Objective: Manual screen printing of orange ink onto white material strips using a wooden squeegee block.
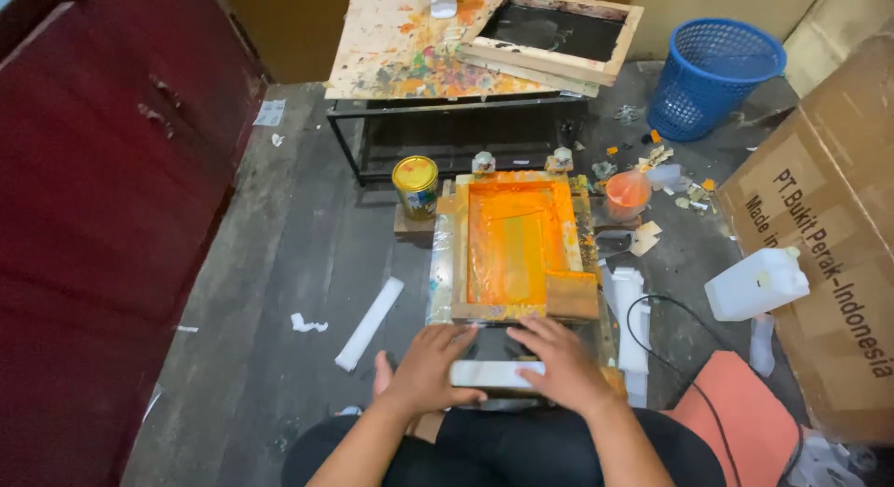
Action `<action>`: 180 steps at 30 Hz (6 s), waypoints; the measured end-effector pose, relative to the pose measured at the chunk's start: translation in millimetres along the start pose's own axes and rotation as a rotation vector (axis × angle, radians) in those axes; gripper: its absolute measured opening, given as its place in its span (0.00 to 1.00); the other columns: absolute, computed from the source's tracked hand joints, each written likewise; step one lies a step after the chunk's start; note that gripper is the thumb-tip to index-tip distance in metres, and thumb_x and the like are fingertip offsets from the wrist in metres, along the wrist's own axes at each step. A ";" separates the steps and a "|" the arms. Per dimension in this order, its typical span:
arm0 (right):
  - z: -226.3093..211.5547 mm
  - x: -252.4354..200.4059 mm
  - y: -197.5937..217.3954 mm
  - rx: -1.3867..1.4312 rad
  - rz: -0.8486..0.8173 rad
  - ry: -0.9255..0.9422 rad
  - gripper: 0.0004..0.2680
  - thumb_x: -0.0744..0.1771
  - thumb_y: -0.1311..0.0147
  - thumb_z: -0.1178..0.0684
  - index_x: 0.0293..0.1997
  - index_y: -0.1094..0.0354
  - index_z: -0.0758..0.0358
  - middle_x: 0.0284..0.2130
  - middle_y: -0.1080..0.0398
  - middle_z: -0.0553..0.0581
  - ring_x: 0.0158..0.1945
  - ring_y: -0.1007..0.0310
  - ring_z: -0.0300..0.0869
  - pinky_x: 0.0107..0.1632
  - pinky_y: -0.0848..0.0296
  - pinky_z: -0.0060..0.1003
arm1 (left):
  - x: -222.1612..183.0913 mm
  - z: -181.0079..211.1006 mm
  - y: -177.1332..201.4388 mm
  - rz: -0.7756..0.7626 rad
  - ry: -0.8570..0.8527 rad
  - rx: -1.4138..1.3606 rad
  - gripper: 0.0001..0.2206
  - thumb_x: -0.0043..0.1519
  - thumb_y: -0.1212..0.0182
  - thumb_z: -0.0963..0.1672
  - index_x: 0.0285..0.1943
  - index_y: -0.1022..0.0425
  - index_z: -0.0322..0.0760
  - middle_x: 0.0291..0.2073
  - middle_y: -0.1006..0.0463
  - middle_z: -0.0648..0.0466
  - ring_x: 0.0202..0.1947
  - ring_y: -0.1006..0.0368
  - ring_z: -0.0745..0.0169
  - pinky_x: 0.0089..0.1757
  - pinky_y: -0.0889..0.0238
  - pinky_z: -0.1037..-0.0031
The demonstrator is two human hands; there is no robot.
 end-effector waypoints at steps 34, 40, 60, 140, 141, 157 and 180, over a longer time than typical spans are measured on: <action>27.6 10.8 -26.5 -0.144 -0.173 -0.173 0.16 0.62 0.37 0.54 0.53 0.30 0.38 0.45 0.30 0.46 0.52 0.32 0.49 0.48 0.30 0.48 | 12.6 -30.5 -51.1 -0.024 -0.024 0.097 0.24 0.54 0.27 0.48 0.59 0.23 0.42 0.44 0.23 0.51 0.46 0.29 0.45 0.46 0.42 0.57; 18.6 6.3 -19.3 -0.159 -0.194 -0.199 0.17 0.61 0.33 0.52 0.54 0.30 0.37 0.47 0.28 0.46 0.54 0.31 0.48 0.50 0.29 0.46 | 7.7 -23.7 -45.8 -0.039 -0.010 0.117 0.26 0.54 0.26 0.48 0.61 0.24 0.41 0.46 0.21 0.52 0.48 0.29 0.44 0.50 0.43 0.56; 0.0 -7.4 43.5 0.365 0.018 -0.210 0.17 0.64 0.34 0.54 0.59 0.26 0.50 0.56 0.25 0.55 0.67 0.34 0.54 0.67 0.34 0.55 | 6.1 -18.4 10.6 0.232 0.290 -0.537 0.29 0.47 0.20 0.44 0.61 0.21 0.43 0.47 0.19 0.45 0.49 0.24 0.42 0.51 0.34 0.60; 4.4 47.6 -38.7 1.120 0.349 0.097 0.15 0.68 0.45 0.46 0.55 0.26 0.68 0.16 0.30 0.52 0.25 0.32 0.33 0.36 0.30 0.29 | 41.6 -48.4 -41.7 0.414 0.581 -1.287 0.10 0.54 0.26 0.38 0.43 0.16 0.27 0.24 0.20 0.48 0.28 0.21 0.64 0.37 0.24 0.73; 4.0 46.8 -34.8 1.131 0.362 0.092 0.15 0.68 0.45 0.47 0.55 0.27 0.68 0.16 0.31 0.52 0.25 0.32 0.33 0.36 0.30 0.28 | 42.4 -51.2 -43.3 0.445 0.584 -1.294 0.10 0.54 0.26 0.38 0.44 0.16 0.28 0.24 0.20 0.49 0.28 0.21 0.64 0.37 0.25 0.73; -3.1 40.3 -14.3 1.199 0.526 0.123 0.08 0.68 0.43 0.52 0.38 0.24 0.67 0.14 0.31 0.55 0.22 0.32 0.36 0.34 0.28 0.29 | 34.6 -42.2 -11.5 0.611 0.628 -1.298 0.11 0.59 0.31 0.38 0.50 0.17 0.28 0.27 0.27 0.54 0.34 0.29 0.68 0.43 0.30 0.74; 6.3 39.7 -24.7 1.223 0.622 0.033 0.11 0.66 0.43 0.53 0.44 0.26 0.75 0.14 0.33 0.58 0.23 0.32 0.39 0.32 0.30 0.31 | 5.7 25.2 88.1 0.870 0.832 -1.217 0.09 0.61 0.40 0.39 0.47 0.17 0.31 0.30 0.28 0.56 0.37 0.35 0.70 0.46 0.40 0.79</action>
Point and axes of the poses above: each hand's wrist, its own x-axis towards the middle knuckle, its own y-axis out of the back of the hand, z = x × y, the point moved 5 cm from there along x, towards the middle knuckle
